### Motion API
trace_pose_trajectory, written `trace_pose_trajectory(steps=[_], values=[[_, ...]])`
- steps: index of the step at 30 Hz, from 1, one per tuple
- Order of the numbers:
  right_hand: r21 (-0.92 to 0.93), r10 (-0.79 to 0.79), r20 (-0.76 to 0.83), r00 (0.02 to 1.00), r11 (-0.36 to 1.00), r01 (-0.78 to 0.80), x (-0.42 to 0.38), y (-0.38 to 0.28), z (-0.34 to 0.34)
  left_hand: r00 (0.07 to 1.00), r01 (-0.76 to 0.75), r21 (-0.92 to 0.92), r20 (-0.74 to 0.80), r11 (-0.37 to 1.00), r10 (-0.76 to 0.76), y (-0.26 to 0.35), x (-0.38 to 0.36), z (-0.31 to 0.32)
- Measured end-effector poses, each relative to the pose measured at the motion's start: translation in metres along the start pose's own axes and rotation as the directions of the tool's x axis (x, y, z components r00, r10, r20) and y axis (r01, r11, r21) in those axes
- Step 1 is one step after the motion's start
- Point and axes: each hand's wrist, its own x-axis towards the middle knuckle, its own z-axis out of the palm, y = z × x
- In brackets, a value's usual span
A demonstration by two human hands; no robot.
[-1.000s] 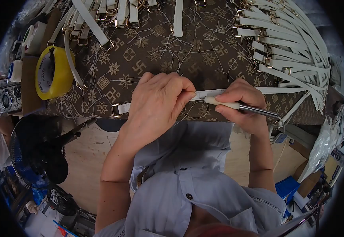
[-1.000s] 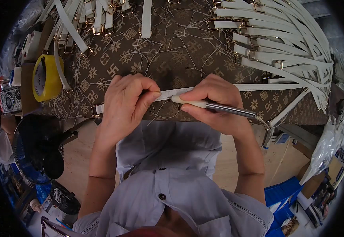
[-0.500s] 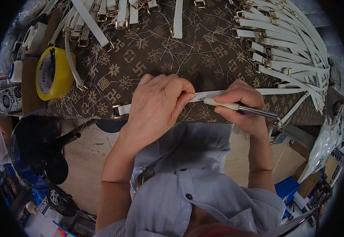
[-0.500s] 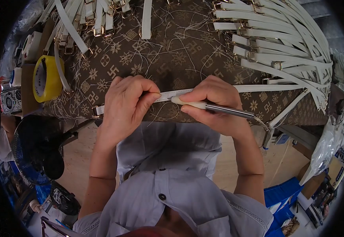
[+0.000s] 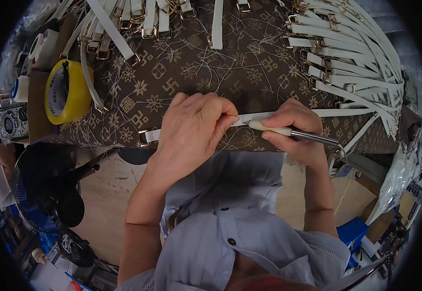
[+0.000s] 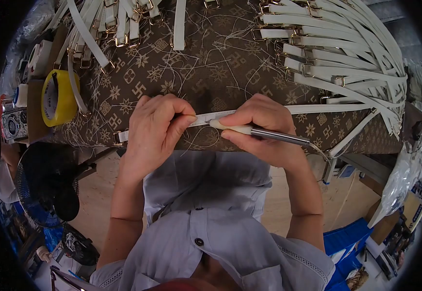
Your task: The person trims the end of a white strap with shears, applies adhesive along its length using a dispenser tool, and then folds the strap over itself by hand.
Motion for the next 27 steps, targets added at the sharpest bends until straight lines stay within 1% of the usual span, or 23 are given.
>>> trace_pose_trajectory(steps=[8, 11, 12, 13, 14, 15, 16, 17, 18, 19, 20, 21, 22, 24, 25, 27], values=[[-0.013, -0.031, -0.006, 0.999, 0.999, 0.031, 0.001, 0.001, 0.0, 1.0, 0.003, -0.012, -0.007, 1.0, -0.003, 0.0, 0.0, 0.0], [0.009, -0.026, -0.016, 1.0, 1.0, 0.026, 0.0, 0.002, -0.001, 1.0, 0.024, -0.033, 0.019, 0.999, -0.023, 0.0, -0.003, -0.003], [0.032, -0.018, -0.026, 1.0, 0.999, 0.019, -0.001, 0.002, -0.001, 0.988, 0.146, -0.233, -0.015, 0.962, -0.153, 0.0, -0.005, -0.005], [0.031, -0.022, -0.029, 0.999, 0.999, 0.023, -0.002, 0.003, -0.001, 0.959, 0.248, -0.424, -0.021, 0.871, -0.283, -0.001, -0.008, -0.008], [0.053, -0.011, -0.053, 0.999, 0.999, 0.013, -0.003, 0.004, 0.0, 0.96, 0.244, -0.42, -0.023, 0.874, -0.279, -0.003, -0.011, -0.011], [0.076, 0.002, -0.077, 0.997, 0.997, 0.004, -0.004, 0.004, 0.0, 0.912, 0.166, -0.581, -0.216, 0.796, -0.348, -0.006, -0.014, -0.015], [0.078, -0.003, -0.083, 0.997, 0.997, 0.01, -0.004, 0.004, 0.0, 0.817, 0.047, -0.707, -0.379, 0.705, -0.435, -0.008, -0.018, -0.02], [0.086, 0.0, -0.087, 0.996, 0.996, 0.008, -0.004, 0.005, 0.0, 0.785, 0.039, -0.629, -0.462, 0.777, -0.414, -0.006, -0.025, -0.024], [0.096, 0.004, -0.09, 0.996, 0.995, 0.004, -0.005, 0.005, 0.0, 0.789, 0.04, -0.625, -0.46, 0.78, -0.408, -0.002, -0.028, -0.027], [0.1, 0.004, -0.094, 0.996, 0.995, 0.005, -0.006, 0.005, 0.0, 0.886, 0.109, -0.303, -0.401, 0.947, -0.231, 0.002, -0.03, -0.031], [0.114, 0.019, -0.096, 0.995, 0.993, -0.008, -0.006, 0.004, 0.0, 0.959, 0.105, 0.062, -0.27, 0.993, -0.085, 0.004, -0.033, -0.033], [0.127, 0.031, -0.095, 0.995, 0.992, -0.019, -0.005, 0.004, 0.0, 0.973, 0.124, 0.143, -0.212, 0.982, -0.092, 0.012, -0.032, -0.028], [0.129, 0.027, -0.095, 0.995, 0.992, -0.015, -0.005, 0.004, 0.0, 0.972, 0.126, 0.148, -0.214, 0.981, -0.092, 0.018, -0.03, -0.022], [0.138, 0.021, -0.096, 0.995, 0.99, -0.007, -0.006, 0.005, 0.0, 0.992, 0.121, 0.211, -0.063, 0.97, -0.11, 0.025, -0.027, -0.012], [0.138, 0.02, -0.099, 0.995, 0.99, -0.006, -0.007, 0.005, 0.0, 0.992, 0.119, 0.212, -0.062, 0.97, -0.108, 0.027, -0.027, -0.008], [0.144, 0.039, -0.098, 0.994, 0.989, -0.025, -0.007, 0.005, 0.0, 0.987, 0.161, 0.302, -0.065, 0.94, -0.148, 0.028, -0.025, -0.002]])
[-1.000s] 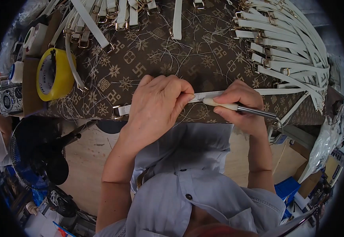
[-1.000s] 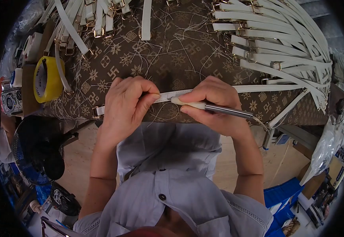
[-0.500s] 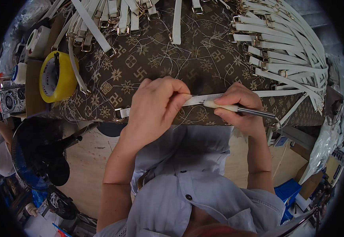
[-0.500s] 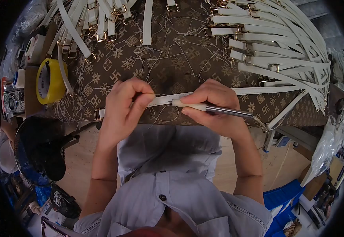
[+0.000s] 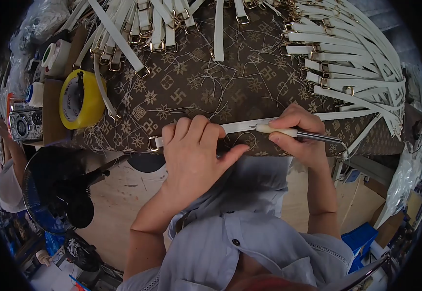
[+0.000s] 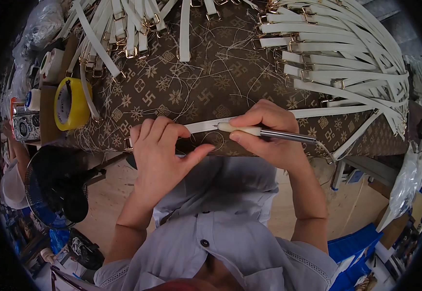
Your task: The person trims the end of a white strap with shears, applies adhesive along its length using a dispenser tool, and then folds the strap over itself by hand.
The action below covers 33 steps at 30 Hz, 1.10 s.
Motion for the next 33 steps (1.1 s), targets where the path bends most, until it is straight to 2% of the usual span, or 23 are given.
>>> trace_pose_trajectory(steps=[7, 9, 13, 15, 18, 19, 21, 25, 28, 30, 33], values=[[0.015, -0.037, 0.006, 0.999, 0.999, 0.037, 0.001, 0.002, 0.0, 0.999, -0.006, -0.02, -0.044, 1.0, 0.005, -0.002, 0.002, 0.001], [0.003, -0.064, 0.01, 0.998, 0.998, 0.064, 0.001, 0.001, -0.001, 1.0, 0.017, -0.149, -0.013, 0.989, -0.019, -0.006, 0.004, -0.003], [0.014, -0.042, 0.005, 0.999, 0.999, 0.042, 0.001, 0.0, 0.0, 0.997, 0.063, -0.267, 0.056, 0.961, -0.05, -0.013, 0.005, -0.014], [0.038, -0.032, 0.01, 0.999, 0.999, 0.031, 0.001, 0.0, -0.001, 0.994, 0.098, -0.402, 0.088, 0.911, -0.067, -0.017, 0.007, -0.017], [0.066, 0.019, -0.012, 1.0, 0.998, -0.018, 0.0, -0.004, 0.0, 0.992, 0.113, -0.456, 0.1, 0.883, -0.075, -0.022, 0.008, -0.016], [0.067, 0.016, -0.01, 1.0, 0.998, -0.015, 0.0, -0.005, 0.002, 0.992, 0.113, -0.454, 0.097, 0.884, -0.077, -0.023, 0.009, -0.017], [0.034, -0.108, 0.041, 0.993, 0.994, 0.107, 0.002, -0.01, 0.008, 0.989, 0.137, -0.414, 0.111, 0.9, -0.099, -0.022, 0.01, -0.018], [-0.022, -0.13, 0.1, 0.986, 0.991, 0.133, 0.007, -0.009, 0.021, 0.991, 0.121, -0.401, 0.096, 0.908, -0.089, -0.023, 0.012, -0.016], [-0.005, -0.135, 0.077, 0.988, 0.991, 0.136, 0.007, -0.007, 0.025, 0.985, 0.152, -0.38, 0.136, 0.913, -0.107, -0.024, 0.01, -0.016], [-0.03, -0.137, 0.092, 0.986, 0.99, 0.141, 0.008, -0.009, 0.027, 0.997, 0.064, -0.373, 0.066, 0.925, -0.042, -0.026, 0.01, -0.011], [-0.06, -0.142, 0.104, 0.984, 0.987, 0.148, 0.009, -0.01, 0.029, 0.997, 0.058, -0.369, 0.066, 0.928, -0.036, -0.026, 0.01, -0.011]])
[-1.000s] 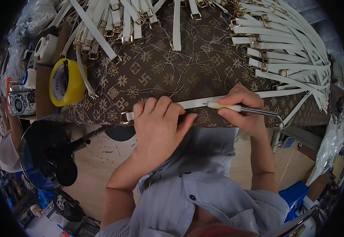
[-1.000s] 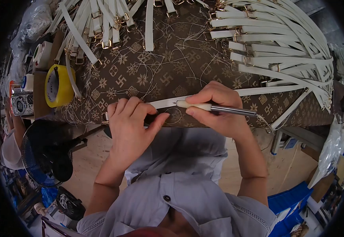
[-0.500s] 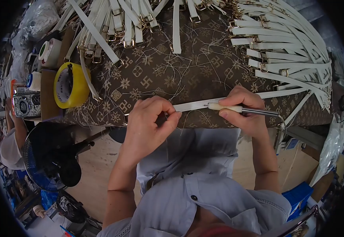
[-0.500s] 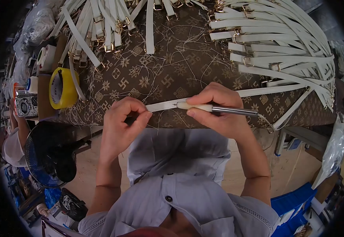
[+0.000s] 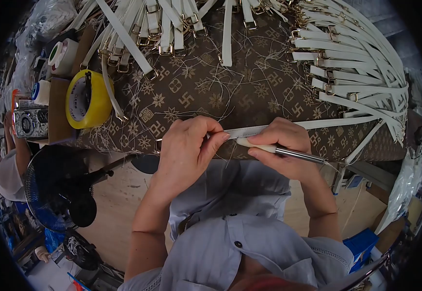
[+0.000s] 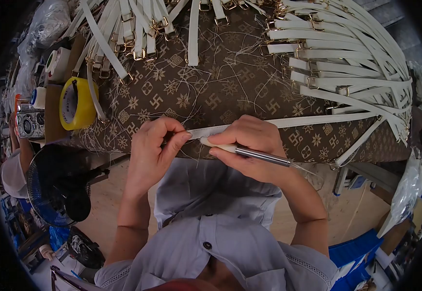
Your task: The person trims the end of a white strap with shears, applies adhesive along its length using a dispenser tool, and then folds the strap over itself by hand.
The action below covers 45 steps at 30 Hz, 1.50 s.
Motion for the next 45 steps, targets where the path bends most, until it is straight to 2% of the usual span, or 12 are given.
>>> trace_pose_trajectory(steps=[9, 24, 45], values=[[-0.023, -0.002, 0.002, 1.0, 1.0, 0.002, 0.0001, 0.0002, 0.0015, 0.999, -0.051, 0.033, 0.007, 0.998, 0.05, -0.0004, 0.0004, -0.0013], [-0.04, -0.034, 0.031, 0.999, 0.999, 0.036, -0.0004, -0.0005, -0.0001, 0.999, -0.053, 0.006, 0.011, 0.999, 0.053, -0.0022, 0.0005, -0.0027], [-0.046, -0.017, 0.018, 1.0, 0.999, 0.018, -0.0005, -0.0007, 0.0017, 1.0, -0.017, 0.088, 0.011, 0.996, 0.017, 0.0013, 0.0023, -0.0001]])
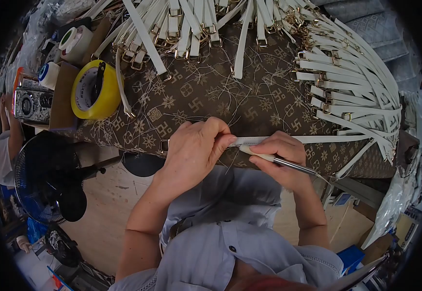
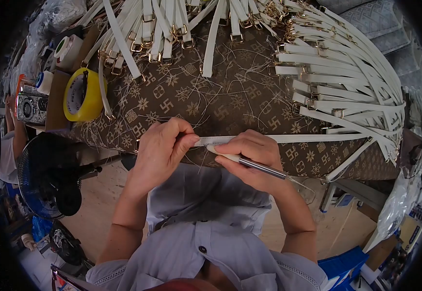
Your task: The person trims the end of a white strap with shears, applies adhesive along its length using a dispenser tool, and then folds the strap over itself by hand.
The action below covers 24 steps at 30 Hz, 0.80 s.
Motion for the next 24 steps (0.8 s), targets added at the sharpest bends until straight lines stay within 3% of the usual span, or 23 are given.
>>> trace_pose_trajectory(steps=[24], values=[[-0.019, 0.053, 0.013, 0.999, 0.998, -0.053, -0.0004, -0.0013, -0.0006, 1.0, -0.019, -0.008, -0.01, 1.0, 0.019, -0.0026, -0.0012, 0.0009]])
